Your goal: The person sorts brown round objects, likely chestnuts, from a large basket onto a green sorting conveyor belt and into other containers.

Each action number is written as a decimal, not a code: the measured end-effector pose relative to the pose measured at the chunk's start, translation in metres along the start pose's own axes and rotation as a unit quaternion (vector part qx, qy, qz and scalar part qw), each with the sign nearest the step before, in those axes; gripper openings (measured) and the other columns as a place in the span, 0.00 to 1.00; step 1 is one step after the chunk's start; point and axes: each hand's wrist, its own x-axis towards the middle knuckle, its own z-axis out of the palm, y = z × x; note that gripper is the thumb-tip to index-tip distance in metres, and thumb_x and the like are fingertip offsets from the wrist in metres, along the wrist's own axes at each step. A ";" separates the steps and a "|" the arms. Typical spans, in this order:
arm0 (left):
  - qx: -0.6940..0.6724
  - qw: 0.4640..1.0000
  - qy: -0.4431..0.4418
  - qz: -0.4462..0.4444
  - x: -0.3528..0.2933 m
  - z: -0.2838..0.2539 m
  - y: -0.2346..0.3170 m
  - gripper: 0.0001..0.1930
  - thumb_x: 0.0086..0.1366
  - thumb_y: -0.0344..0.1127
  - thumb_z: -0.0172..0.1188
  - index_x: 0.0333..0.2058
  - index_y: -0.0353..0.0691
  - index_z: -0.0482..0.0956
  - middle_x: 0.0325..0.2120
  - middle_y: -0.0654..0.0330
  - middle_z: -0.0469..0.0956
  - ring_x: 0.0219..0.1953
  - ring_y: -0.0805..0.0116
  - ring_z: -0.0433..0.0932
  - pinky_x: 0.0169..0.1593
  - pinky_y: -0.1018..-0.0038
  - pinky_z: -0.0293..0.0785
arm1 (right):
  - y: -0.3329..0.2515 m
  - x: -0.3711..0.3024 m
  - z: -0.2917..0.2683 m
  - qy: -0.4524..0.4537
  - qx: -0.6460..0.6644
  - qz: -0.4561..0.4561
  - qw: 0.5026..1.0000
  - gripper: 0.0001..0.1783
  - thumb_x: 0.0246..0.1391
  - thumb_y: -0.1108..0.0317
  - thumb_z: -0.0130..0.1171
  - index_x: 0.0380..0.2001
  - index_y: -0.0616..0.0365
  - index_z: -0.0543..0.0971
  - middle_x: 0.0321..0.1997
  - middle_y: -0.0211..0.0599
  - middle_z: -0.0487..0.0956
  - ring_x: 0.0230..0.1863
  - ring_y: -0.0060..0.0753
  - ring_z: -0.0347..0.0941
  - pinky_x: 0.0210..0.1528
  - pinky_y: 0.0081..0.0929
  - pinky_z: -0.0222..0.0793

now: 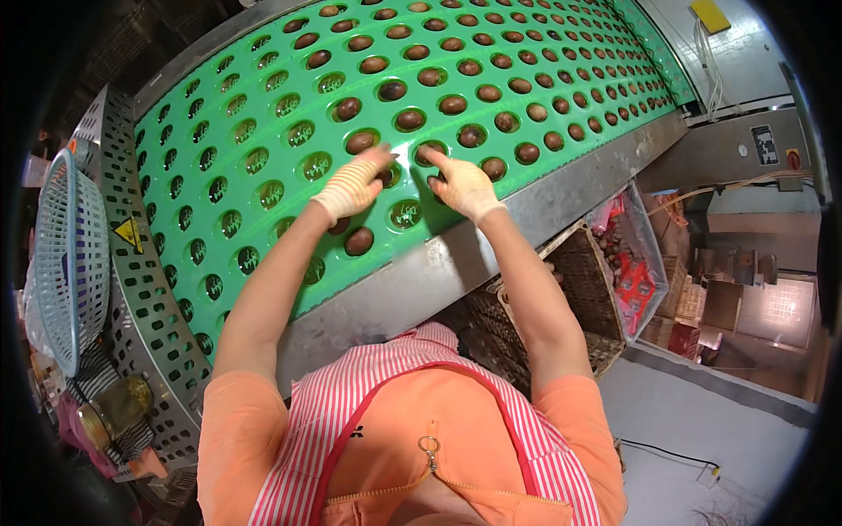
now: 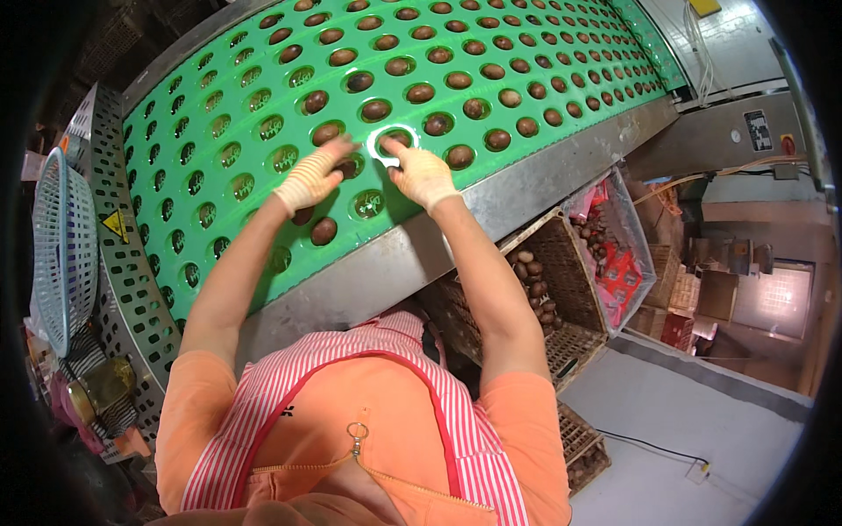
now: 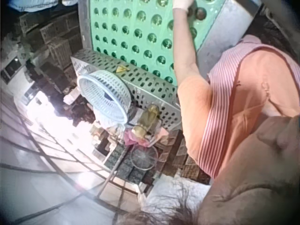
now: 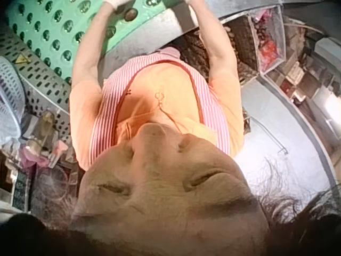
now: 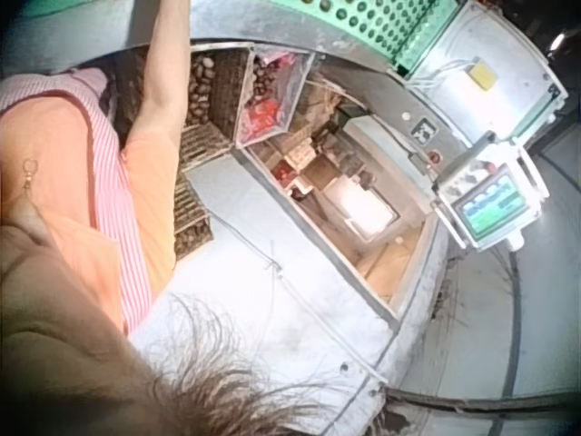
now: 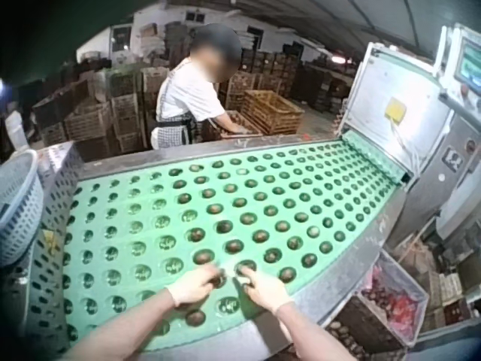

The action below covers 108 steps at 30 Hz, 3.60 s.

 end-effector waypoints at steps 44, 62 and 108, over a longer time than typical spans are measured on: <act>0.267 0.863 -0.429 -0.009 0.154 0.376 0.308 0.34 0.57 0.40 0.68 0.63 0.54 0.66 0.69 0.47 0.49 0.65 0.39 0.59 0.64 0.54 0.64 | 0.330 -0.427 0.082 0.109 0.195 0.567 0.792 0.30 0.52 0.57 0.61 0.59 0.45 0.72 0.65 0.41 0.67 0.61 0.54 0.67 0.61 0.43 0.67; 0.424 0.790 -0.443 0.014 0.135 0.450 0.270 0.26 0.61 0.45 0.62 0.57 0.56 0.67 0.63 0.51 0.54 0.60 0.41 0.65 0.51 0.53 0.75 | 0.320 -0.373 0.113 0.112 0.199 0.612 0.757 0.31 0.47 0.50 0.65 0.55 0.41 0.71 0.66 0.50 0.55 0.61 0.62 0.59 0.56 0.53 0.67; -0.294 0.879 0.241 -0.288 -0.127 -0.027 0.047 0.27 0.48 0.41 0.72 0.47 0.38 0.76 0.39 0.58 0.77 0.40 0.62 0.77 0.44 0.67 0.77 | -0.094 -0.005 -0.045 0.008 0.386 -0.071 0.920 0.30 0.41 0.60 0.73 0.49 0.54 0.77 0.38 0.30 0.76 0.31 0.23 0.73 0.30 0.22 0.71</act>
